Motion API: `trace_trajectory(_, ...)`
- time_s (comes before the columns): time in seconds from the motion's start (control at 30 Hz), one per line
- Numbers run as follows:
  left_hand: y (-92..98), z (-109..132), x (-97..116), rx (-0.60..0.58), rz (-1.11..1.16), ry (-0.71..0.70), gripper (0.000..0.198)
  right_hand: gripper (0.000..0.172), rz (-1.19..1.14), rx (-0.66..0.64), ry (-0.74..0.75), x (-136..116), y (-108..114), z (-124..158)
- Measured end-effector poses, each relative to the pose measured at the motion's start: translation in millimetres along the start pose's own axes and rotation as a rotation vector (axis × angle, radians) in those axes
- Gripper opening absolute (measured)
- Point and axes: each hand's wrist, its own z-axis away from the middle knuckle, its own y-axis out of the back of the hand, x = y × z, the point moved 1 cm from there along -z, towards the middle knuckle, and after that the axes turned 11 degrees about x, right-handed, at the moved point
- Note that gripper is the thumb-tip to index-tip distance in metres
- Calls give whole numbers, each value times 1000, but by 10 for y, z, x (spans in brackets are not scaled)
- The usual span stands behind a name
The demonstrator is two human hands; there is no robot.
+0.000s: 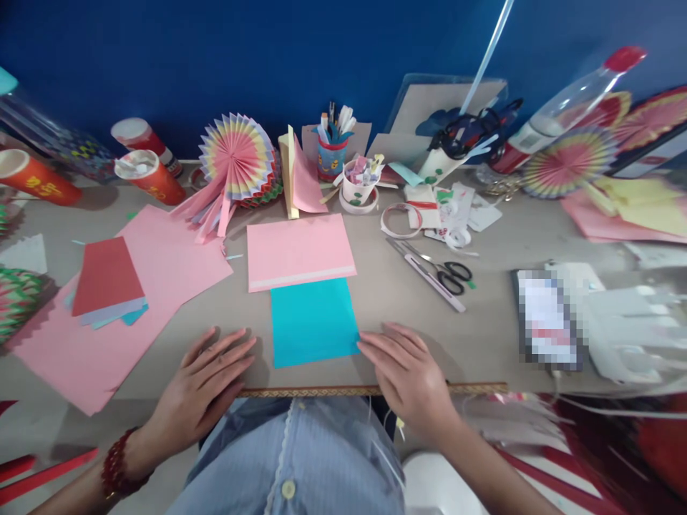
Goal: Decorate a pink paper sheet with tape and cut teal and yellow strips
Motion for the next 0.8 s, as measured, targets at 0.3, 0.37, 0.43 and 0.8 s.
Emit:
trace_trajectory(0.3, -44, -308, 142, 4, 60, 58, 26, 25, -56, -201, -28, -374, -367, -354)
trace_trajectory(0.37, -63, -335, 135, 8, 63, 61, 26, 16, -84, -260, -74, -405, -392, -398)
trace_trajectory(0.43, -75, -338, 115, 13, 63, 51, 27, 9, -128, -308, -115, -417, -388, -434)
trace_trajectory(0.8, 15, -422, 106, 118, 425, 267, 17, 21, -624, -106, -466, -440, -271, -607)
